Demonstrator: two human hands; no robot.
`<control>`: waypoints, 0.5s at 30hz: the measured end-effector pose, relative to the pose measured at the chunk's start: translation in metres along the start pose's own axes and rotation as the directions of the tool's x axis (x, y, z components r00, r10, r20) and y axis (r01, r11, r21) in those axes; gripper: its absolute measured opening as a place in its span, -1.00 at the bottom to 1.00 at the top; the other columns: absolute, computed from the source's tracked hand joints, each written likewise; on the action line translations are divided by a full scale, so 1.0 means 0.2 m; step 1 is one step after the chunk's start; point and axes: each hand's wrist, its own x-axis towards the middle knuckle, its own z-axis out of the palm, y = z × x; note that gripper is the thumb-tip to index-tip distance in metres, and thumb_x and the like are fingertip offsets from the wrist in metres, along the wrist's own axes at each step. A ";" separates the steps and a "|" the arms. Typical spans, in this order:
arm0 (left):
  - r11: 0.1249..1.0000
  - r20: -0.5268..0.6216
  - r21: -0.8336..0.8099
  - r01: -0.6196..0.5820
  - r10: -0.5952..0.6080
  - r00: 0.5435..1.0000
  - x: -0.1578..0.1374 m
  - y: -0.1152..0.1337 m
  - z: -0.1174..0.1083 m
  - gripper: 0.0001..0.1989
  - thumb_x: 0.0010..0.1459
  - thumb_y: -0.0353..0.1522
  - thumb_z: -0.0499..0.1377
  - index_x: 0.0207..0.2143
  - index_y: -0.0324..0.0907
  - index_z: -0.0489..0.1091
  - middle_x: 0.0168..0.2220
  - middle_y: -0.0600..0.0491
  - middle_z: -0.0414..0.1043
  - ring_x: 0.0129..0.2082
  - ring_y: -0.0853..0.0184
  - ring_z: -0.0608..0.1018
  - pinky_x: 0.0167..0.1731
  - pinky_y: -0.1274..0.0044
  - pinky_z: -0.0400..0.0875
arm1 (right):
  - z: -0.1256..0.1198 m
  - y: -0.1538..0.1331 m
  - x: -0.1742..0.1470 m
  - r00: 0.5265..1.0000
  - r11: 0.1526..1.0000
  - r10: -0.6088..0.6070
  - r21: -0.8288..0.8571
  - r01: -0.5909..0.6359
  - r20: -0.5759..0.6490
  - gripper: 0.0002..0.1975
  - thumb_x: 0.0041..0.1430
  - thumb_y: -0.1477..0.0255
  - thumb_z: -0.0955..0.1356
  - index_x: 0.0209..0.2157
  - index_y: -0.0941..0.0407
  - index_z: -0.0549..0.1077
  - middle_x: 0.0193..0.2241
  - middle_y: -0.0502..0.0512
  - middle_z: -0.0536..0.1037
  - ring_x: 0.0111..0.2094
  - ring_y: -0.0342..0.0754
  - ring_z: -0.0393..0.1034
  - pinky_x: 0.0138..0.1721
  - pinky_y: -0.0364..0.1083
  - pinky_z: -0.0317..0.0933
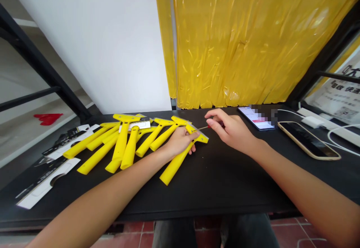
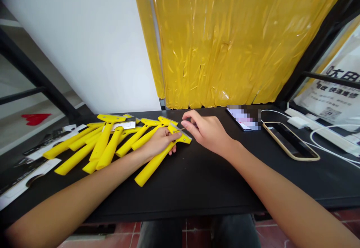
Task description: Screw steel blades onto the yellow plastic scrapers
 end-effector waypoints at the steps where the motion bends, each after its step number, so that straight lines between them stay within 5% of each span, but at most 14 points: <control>1: 1.000 -0.001 0.003 -0.001 0.001 1.000 0.00 0.00 0.00 -0.76 0.28 -0.30 0.17 -0.42 -0.26 0.40 -0.68 0.06 0.37 -0.72 0.41 0.42 -0.72 0.61 0.31 | 0.00 0.00 0.00 1.000 1.000 0.012 0.018 -0.012 -0.003 -0.78 0.40 0.28 0.23 -0.02 0.06 0.34 -0.42 0.00 0.52 -0.47 -0.09 0.40 -0.39 -0.10 0.19; 8: 1.000 0.014 0.007 -0.016 0.016 1.000 0.01 -0.01 -0.01 -0.75 0.28 -0.31 0.16 -0.45 -0.26 0.39 -0.67 0.04 0.39 -0.72 0.40 0.42 -0.71 0.60 0.31 | -0.02 -0.02 0.00 0.993 0.995 -0.097 0.018 0.096 0.061 -0.67 0.38 0.37 0.23 0.14 0.07 0.28 -0.20 0.13 0.54 -0.39 -0.08 0.40 -0.36 -0.09 0.20; 15: 1.000 -0.006 0.023 -0.005 0.005 1.000 0.00 0.00 0.00 -0.79 0.29 -0.33 0.16 -0.39 -0.27 0.40 -0.67 0.05 0.39 -0.70 0.39 0.44 -0.69 0.59 0.33 | -0.02 0.00 0.00 1.000 1.000 -0.019 0.015 0.018 0.022 -0.76 0.42 0.33 0.19 0.00 0.05 0.38 -0.35 0.03 0.56 -0.43 -0.10 0.42 -0.38 -0.11 0.18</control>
